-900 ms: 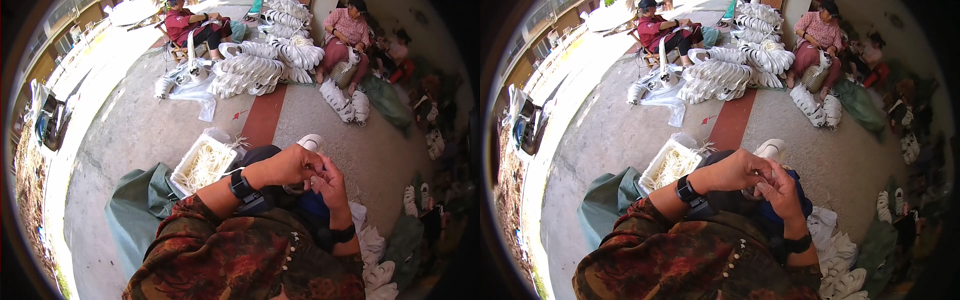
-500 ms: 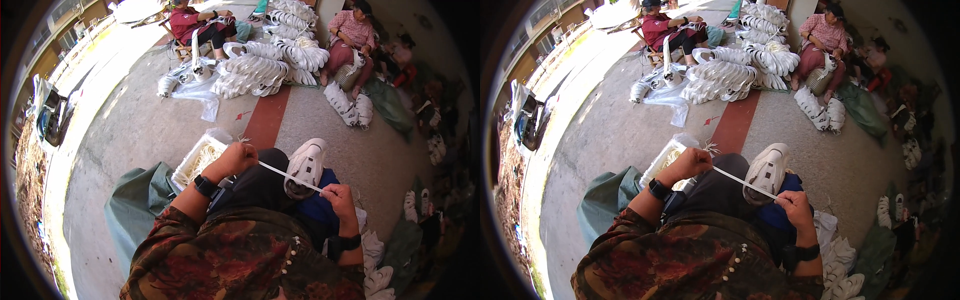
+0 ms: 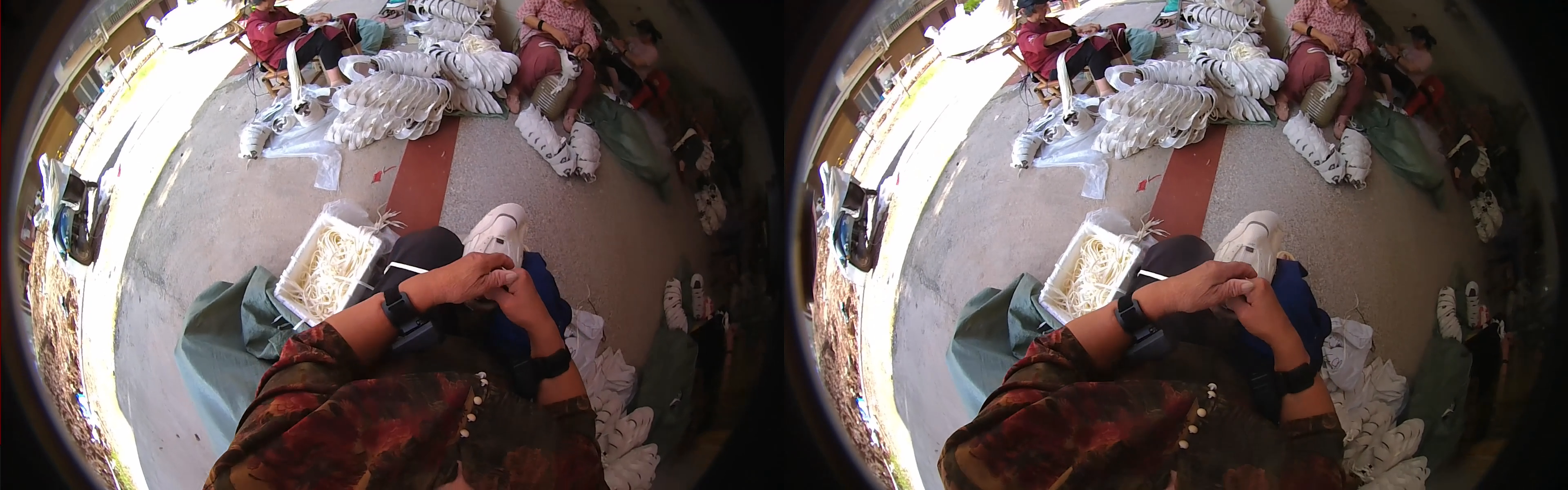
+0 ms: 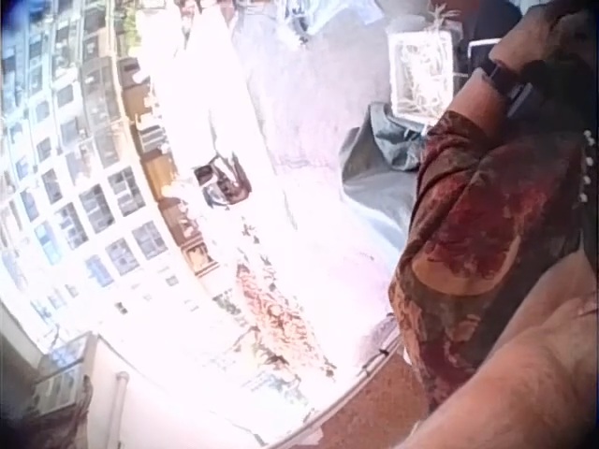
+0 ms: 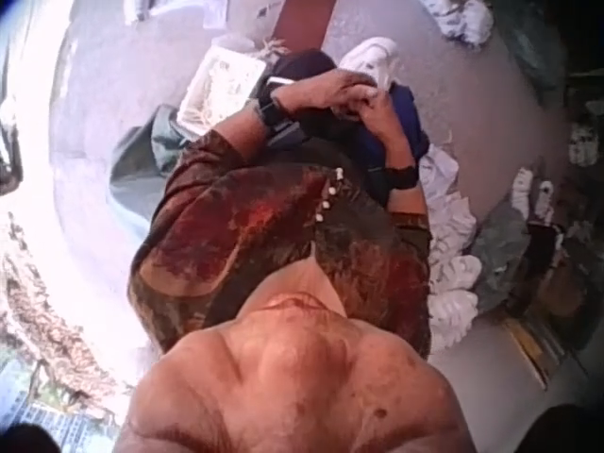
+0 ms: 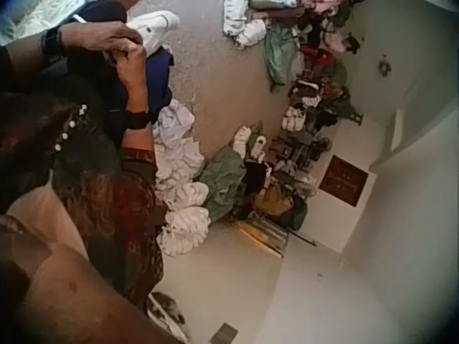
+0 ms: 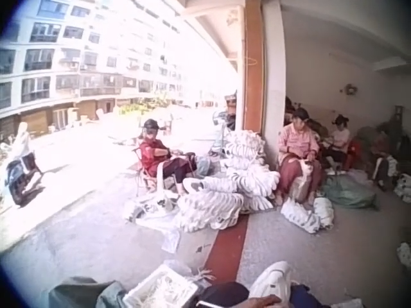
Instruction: Lacing multiple pairs of white athletic shoes by hand in an assembly environment.
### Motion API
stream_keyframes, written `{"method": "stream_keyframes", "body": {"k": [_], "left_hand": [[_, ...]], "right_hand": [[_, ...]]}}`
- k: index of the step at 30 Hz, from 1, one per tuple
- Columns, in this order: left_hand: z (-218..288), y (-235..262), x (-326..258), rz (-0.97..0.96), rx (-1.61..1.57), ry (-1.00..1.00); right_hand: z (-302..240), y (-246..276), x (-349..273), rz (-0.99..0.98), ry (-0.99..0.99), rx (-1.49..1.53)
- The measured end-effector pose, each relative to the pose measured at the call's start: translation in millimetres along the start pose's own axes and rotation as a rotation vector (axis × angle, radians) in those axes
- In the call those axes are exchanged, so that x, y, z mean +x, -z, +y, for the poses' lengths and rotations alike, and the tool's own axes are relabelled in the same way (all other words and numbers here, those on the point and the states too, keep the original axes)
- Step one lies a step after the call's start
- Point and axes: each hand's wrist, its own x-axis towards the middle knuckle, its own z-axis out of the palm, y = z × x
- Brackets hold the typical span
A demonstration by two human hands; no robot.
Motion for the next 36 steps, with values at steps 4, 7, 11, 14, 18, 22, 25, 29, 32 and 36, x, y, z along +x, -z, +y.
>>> {"method": "stream_keyframes", "body": {"k": [4,7,11,14,18,22,25,29,32,36], "left_hand": [[5.0,6.6,10.8,-0.064,0.072,0.146],[-15.9,11.0,13.9,-0.137,-0.086,0.296],[-48.3,22.2,20.9,0.021,-0.155,0.352],[-66.7,24.2,27.8,0.244,-0.158,0.407],[-83.0,21.0,33.9,0.321,-0.149,0.455],[-94.3,20.3,39.4,0.357,0.104,0.368],[-106.4,22.0,40.4,0.362,0.163,0.342],[-102.9,21.6,48.7,0.328,0.255,0.361],[-99.1,22.5,50.8,0.315,0.422,0.341],[-92.8,24.1,58.7,0.242,0.529,0.246]], "right_hand": [[-3.5,32.2,5.9,-0.145,-0.026,-0.102],[20.9,40.9,4.3,-0.117,-0.174,-0.004],[41.1,46.9,19.3,0.152,-0.087,0.047],[70.2,48.5,44.0,0.207,-0.074,-0.111],[73.8,39.4,67.6,0.111,-0.107,-0.425],[83.5,35.9,75.1,0.043,-0.112,-0.613],[89.7,24.4,75.8,0.066,-0.054,-0.692],[105.7,20.5,77.2,0.165,-0.053,-0.62],[95.3,24.1,81.2,0.1,-0.222,-0.52],[101.4,30.3,82.7,0.087,-0.248,-0.436]]}}
